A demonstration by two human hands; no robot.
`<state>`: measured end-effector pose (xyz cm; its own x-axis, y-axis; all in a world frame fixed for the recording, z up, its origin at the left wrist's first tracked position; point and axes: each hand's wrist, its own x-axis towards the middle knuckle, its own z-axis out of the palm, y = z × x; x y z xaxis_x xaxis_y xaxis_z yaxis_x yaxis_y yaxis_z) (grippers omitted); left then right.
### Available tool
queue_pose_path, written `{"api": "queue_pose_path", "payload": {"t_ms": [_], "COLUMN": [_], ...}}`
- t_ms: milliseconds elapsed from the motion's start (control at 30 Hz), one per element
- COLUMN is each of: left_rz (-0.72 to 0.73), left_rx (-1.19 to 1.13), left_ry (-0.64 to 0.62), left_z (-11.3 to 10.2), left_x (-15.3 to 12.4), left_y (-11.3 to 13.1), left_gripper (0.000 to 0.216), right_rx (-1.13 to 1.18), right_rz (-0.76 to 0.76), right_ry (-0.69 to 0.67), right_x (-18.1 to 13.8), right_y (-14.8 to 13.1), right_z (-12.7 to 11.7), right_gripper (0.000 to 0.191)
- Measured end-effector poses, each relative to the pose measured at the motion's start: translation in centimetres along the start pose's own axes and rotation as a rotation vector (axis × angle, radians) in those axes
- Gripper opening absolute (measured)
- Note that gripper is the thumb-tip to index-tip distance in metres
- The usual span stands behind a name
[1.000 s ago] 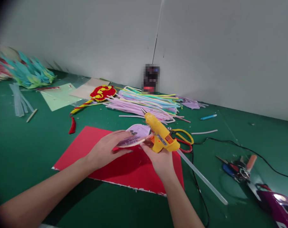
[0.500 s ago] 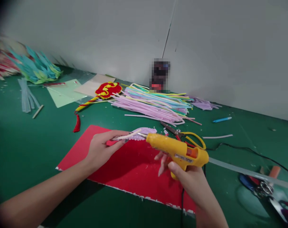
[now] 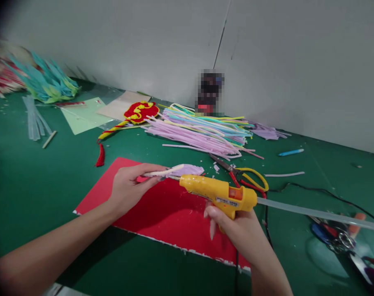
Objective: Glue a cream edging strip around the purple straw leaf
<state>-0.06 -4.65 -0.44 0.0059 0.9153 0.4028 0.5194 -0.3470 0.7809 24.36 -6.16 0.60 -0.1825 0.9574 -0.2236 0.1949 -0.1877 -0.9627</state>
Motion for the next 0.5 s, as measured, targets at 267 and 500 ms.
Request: {"api": "queue_pose_path", "payload": {"t_ms": [267, 500], "left_rz": [0.041, 0.079], "left_rx": [0.032, 0.006], "left_ry": [-0.038, -0.043], "left_z": [-0.21, -0.06], "left_x": [0.16, 0.23], "left_y": [-0.34, -0.22], "left_gripper": [0.015, 0.012], "right_rx": [-0.079, -0.116], "right_rz": [0.02, 0.048], "right_ry": [0.003, -0.019], "right_x": [-0.2, -0.26], "right_y": [-0.68, -0.89], "right_z": [0.27, 0.37], "right_gripper": [0.043, 0.044]}}
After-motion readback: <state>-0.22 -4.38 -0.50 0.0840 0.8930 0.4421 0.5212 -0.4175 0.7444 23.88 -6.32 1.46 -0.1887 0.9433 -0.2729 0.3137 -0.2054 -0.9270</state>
